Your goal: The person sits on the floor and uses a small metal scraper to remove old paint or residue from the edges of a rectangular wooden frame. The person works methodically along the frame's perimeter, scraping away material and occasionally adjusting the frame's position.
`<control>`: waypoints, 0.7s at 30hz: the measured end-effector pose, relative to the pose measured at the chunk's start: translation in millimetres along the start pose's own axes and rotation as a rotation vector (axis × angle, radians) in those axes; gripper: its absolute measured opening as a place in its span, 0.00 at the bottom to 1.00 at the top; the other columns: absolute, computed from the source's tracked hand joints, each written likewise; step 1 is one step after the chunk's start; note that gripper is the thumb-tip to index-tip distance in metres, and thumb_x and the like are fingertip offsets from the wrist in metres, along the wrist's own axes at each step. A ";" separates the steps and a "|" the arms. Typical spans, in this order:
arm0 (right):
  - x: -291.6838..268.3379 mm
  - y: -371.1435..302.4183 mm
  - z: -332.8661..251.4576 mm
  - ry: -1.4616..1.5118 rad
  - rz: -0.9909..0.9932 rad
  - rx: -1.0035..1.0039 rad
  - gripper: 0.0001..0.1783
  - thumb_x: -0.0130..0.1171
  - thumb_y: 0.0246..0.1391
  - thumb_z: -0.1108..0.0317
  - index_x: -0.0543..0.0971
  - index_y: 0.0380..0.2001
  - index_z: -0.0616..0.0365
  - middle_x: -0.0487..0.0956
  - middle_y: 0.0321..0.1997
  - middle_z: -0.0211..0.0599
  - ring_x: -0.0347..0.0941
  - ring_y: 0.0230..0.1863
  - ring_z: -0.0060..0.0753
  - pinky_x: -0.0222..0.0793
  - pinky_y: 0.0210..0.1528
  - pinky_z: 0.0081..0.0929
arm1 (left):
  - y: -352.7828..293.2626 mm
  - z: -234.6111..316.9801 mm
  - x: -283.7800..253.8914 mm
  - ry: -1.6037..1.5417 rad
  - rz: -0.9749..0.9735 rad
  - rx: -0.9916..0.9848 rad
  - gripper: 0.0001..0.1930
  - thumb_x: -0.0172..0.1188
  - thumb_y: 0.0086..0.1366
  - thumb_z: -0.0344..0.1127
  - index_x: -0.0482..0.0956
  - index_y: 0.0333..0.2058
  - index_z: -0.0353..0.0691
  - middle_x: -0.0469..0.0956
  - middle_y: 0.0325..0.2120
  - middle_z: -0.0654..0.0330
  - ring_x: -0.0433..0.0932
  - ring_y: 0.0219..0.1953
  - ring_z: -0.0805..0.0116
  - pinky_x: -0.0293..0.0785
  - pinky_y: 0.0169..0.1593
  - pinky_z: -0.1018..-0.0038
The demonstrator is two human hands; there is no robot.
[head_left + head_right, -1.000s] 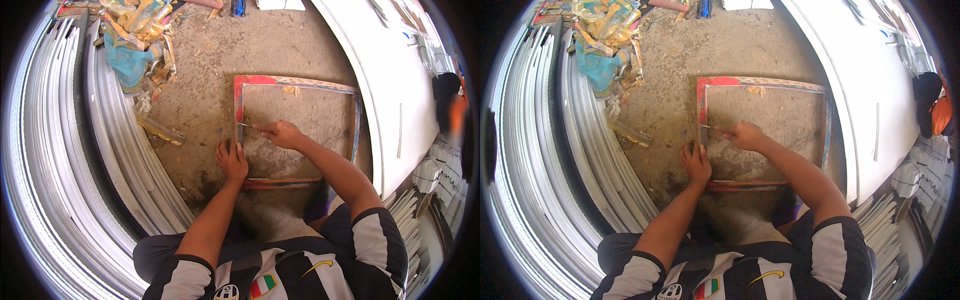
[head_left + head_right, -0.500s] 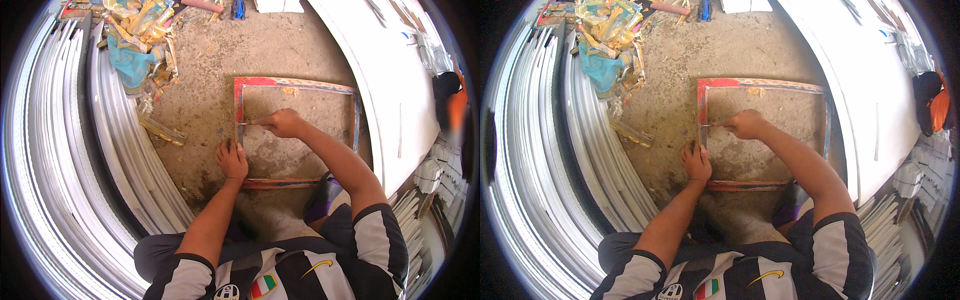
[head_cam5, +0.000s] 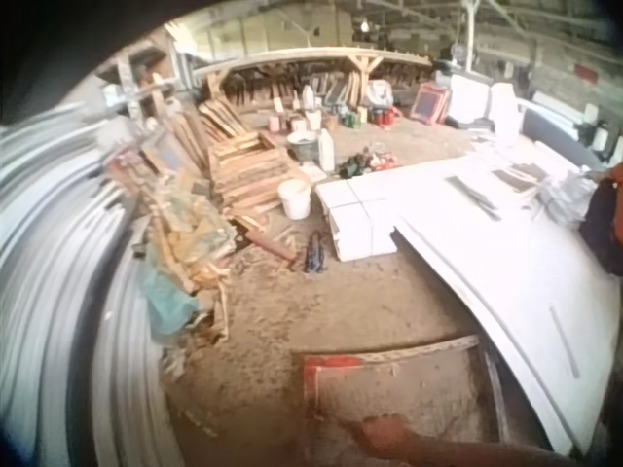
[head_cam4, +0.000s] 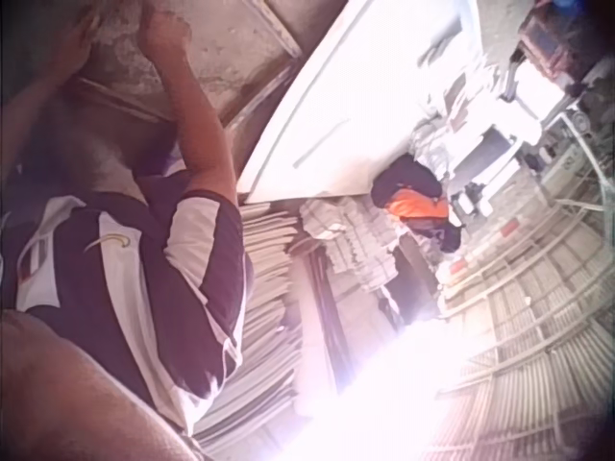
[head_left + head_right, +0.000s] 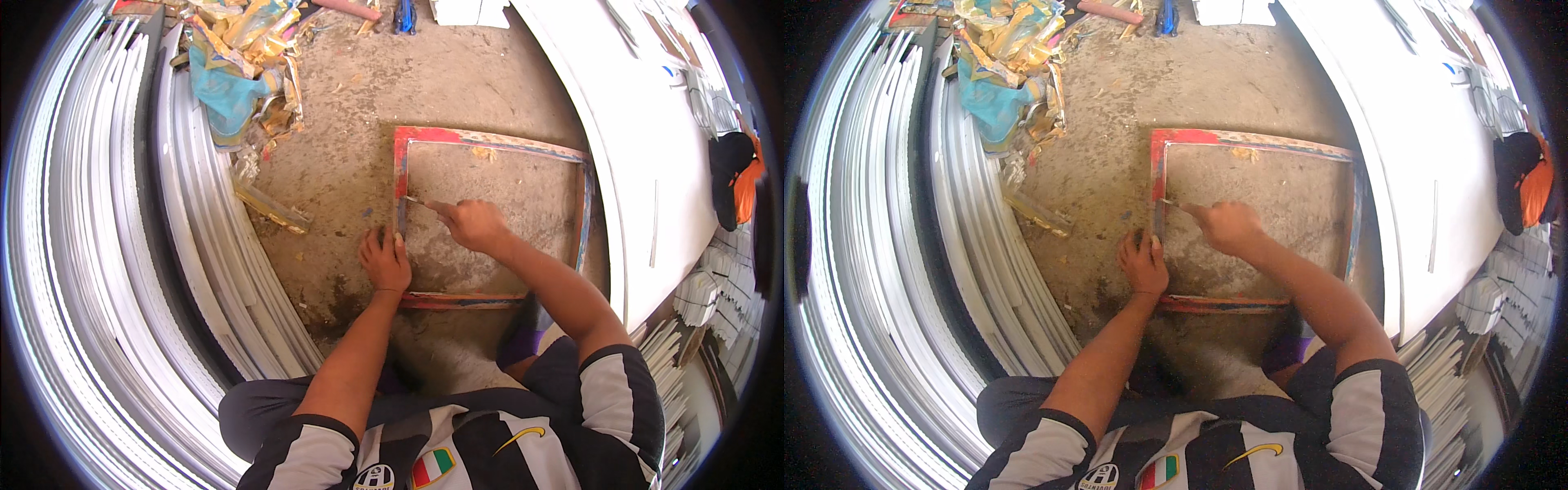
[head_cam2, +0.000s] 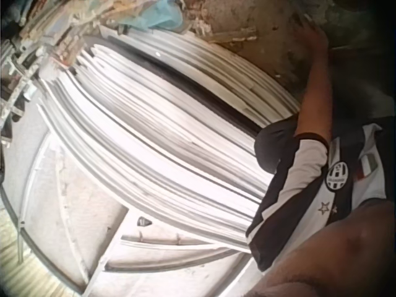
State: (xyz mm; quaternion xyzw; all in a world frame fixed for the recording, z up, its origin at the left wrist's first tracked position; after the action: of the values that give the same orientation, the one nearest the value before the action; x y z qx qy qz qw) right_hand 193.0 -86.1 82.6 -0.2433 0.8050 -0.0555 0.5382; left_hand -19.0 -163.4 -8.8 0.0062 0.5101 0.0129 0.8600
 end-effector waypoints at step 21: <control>60.2 -15.4 -38.6 0.218 0.086 0.160 0.24 0.54 0.66 0.63 0.75 0.64 0.48 0.83 0.28 0.52 0.81 0.26 0.55 0.77 0.32 0.49 | -0.4 -2.4 2.4 -0.055 0.042 0.012 0.23 0.47 0.75 0.45 0.77 0.58 0.35 0.67 0.61 0.42 0.61 0.67 0.40 0.51 0.68 0.43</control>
State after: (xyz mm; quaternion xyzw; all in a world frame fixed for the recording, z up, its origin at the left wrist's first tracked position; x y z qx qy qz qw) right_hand 145.5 -133.4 53.4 -0.1573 0.8615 -0.1225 0.4670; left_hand -19.9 -163.8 -12.0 0.0226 0.4860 0.0279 0.8732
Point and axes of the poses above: each hand's wrist, its own y-axis towards the middle knuckle, its own x-axis out of the palm, z = x × y, the point moved 3 cm from there along y, towards the middle knuckle
